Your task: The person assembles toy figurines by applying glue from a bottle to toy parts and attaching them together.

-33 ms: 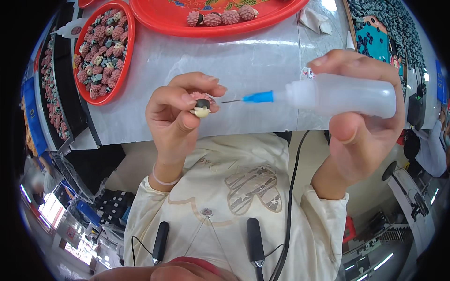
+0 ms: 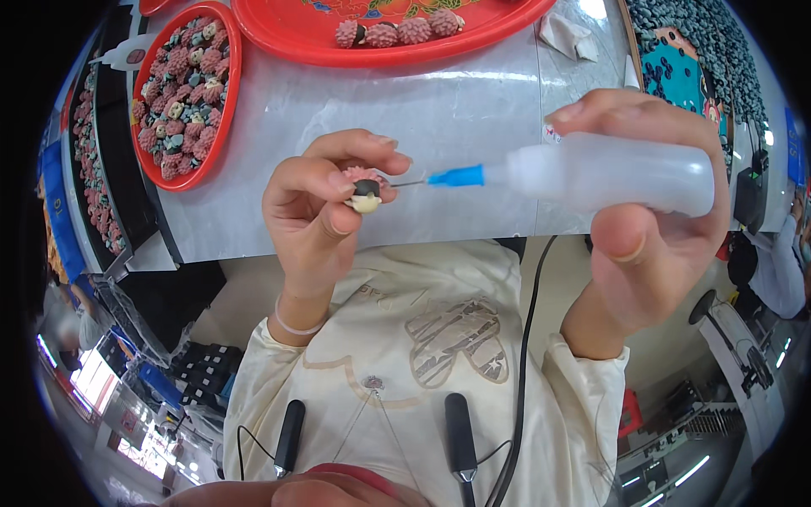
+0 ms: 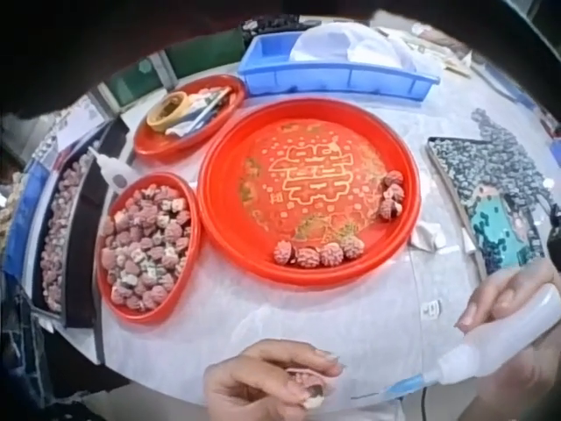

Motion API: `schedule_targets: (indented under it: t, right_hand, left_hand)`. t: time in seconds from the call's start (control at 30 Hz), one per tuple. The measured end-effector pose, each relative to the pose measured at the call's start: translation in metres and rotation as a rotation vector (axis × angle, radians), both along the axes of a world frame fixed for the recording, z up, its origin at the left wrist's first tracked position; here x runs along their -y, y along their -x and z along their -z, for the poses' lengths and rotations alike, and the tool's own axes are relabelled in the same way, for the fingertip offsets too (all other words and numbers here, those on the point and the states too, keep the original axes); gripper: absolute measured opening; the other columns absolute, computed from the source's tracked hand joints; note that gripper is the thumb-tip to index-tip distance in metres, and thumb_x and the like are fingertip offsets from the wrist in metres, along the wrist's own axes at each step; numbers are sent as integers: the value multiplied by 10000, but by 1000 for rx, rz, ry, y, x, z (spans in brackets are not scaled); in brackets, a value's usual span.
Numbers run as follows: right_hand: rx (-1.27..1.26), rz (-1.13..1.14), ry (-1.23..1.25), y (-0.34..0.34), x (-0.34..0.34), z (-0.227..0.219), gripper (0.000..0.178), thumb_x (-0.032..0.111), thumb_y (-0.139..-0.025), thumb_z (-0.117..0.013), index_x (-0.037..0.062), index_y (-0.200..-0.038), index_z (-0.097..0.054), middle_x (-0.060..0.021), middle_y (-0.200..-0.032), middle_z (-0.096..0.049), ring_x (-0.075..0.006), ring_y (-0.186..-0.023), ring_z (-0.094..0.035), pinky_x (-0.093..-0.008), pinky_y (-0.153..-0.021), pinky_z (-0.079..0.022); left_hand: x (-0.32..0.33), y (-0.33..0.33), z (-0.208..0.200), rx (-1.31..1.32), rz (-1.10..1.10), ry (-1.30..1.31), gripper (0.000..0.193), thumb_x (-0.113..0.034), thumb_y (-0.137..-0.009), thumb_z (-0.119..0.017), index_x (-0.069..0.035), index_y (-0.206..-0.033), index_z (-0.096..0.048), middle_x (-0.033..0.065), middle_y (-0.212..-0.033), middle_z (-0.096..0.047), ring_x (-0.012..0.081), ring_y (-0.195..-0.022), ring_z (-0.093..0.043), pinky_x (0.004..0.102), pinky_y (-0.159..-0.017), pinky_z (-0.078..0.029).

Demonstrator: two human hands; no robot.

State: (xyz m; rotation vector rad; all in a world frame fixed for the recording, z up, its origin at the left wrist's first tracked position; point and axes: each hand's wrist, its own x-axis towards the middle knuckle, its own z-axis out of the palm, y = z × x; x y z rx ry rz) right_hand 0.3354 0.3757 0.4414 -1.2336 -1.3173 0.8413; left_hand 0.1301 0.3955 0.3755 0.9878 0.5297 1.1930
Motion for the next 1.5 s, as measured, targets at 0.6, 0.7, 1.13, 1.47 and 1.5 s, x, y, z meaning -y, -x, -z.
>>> schedule_targets:
  t: [0.6, 0.7, 1.13, 1.47, 1.5]
  right_hand:
    - [80, -18, 36, 15, -3, 4, 496, 351, -772, -587, -96, -959, -484, -193, -843, -548, -222, -800, -514, -276, -687, -430]
    - [176, -55, 10, 15, 2, -1, 483, 333, -756, -606, -93, -950, -490, -193, -819, -561, -220, -754, -511, -275, -674, -424]
    - [608, -190, -316, 27, 12, -19, 409, 304, -783, -594, -57, -944, -488, -174, -695, -575, -154, -482, -435, -232, -383, -333]
    - [33, 87, -266, -1, 19, 3, 379, 255, -774, -602, -42, -970, -471, -215, -899, -518, -218, -666, -527, -283, -573, -431]
    - [36, 86, -270, -8, 20, 7, 379, 255, -774, -602, -42, -970, -471, -215, -899, -518, -218, -666, -527, -283, -573, -431]
  left_hand:
    - [-3, -1, -3, -18, 40, 72, 334, -231, -743, -645, -10, -935, -486, 168, -945, -536, 226, -793, -588, 257, -611, -507]
    - [-3, 1, -5, 42, 82, 97, 287, -151, -752, -632, 11, -946, -496, 159, -950, -537, 214, -820, -575, 274, -667, -503]
    - [-3, 2, -3, 97, 119, 96, 232, -71, -768, -613, 33, -947, -510, 162, -951, -544, 213, -837, -573, 296, -713, -496]
    - [-3, -1, -8, -12, 61, 164, 306, -220, -746, -646, -24, -917, -485, 140, -921, -537, 227, -800, -592, 246, -609, -500]
    - [-2, -2, -9, -10, 64, 173, 306, -218, -747, -647, -24, -918, -483, 140, -921, -535, 226, -803, -591, 244, -612, -500]
